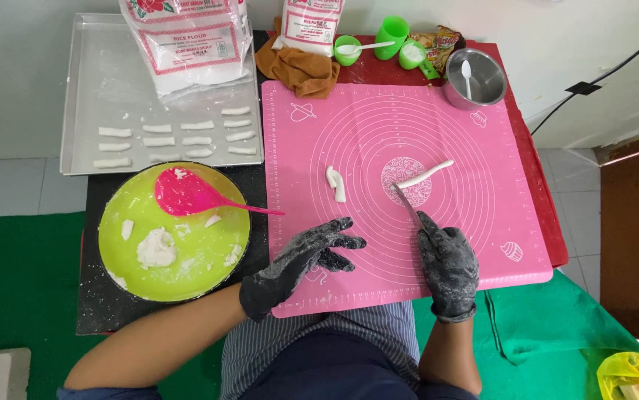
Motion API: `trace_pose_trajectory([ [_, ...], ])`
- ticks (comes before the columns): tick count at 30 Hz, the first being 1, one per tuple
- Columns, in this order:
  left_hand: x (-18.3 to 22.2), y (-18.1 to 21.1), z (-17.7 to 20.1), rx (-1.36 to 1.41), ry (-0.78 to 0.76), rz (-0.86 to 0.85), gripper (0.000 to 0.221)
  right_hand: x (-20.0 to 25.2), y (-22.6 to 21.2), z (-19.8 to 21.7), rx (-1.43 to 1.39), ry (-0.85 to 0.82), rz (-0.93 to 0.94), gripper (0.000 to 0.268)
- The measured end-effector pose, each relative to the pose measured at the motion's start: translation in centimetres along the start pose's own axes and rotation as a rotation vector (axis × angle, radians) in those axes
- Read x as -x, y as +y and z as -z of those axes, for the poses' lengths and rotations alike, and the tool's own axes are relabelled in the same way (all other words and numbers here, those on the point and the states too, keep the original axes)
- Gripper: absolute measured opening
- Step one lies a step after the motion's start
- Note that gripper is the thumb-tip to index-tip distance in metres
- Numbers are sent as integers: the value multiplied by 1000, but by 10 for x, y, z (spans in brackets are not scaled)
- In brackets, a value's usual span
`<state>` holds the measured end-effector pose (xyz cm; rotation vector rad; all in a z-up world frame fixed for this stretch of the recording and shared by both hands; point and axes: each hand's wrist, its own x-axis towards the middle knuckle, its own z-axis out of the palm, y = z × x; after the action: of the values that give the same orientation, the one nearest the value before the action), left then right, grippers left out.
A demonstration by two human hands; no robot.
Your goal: Cutting a roll of dough into small pieces and arranging them on a tray, while also scraping dough from a bowl.
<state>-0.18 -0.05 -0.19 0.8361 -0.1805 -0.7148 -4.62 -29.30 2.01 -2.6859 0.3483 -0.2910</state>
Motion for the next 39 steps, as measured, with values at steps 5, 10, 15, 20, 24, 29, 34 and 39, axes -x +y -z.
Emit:
trace_pose_trajectory([
  [5,1,-2,1,10,-5,15,68,-6,8,2,-9,-41,-1,37],
  [10,1,1,-1,18,-7,-5,67,-1,-46,34,-318,-114,-101,33],
  [15,0,-2,-1,-54,18,-38,62,7,-61,34,-775,-120,-128,23],
  [20,12,37,-32,-29,35,-13,51,12,-82,34,-821,-111,83,26],
  [24,19,22,-38,-168,-9,-7,31,7,-99,18,-714,-143,502,27],
  [29,23,5,-21,-364,-180,10,21,-22,-159,21,-435,-104,1000,28],
  [34,11,-33,28,-420,-426,-11,22,-48,-176,-20,-34,128,1343,26],
  [39,-11,-85,85,-491,-805,-146,49,-56,-170,-36,427,13,1492,56],
])
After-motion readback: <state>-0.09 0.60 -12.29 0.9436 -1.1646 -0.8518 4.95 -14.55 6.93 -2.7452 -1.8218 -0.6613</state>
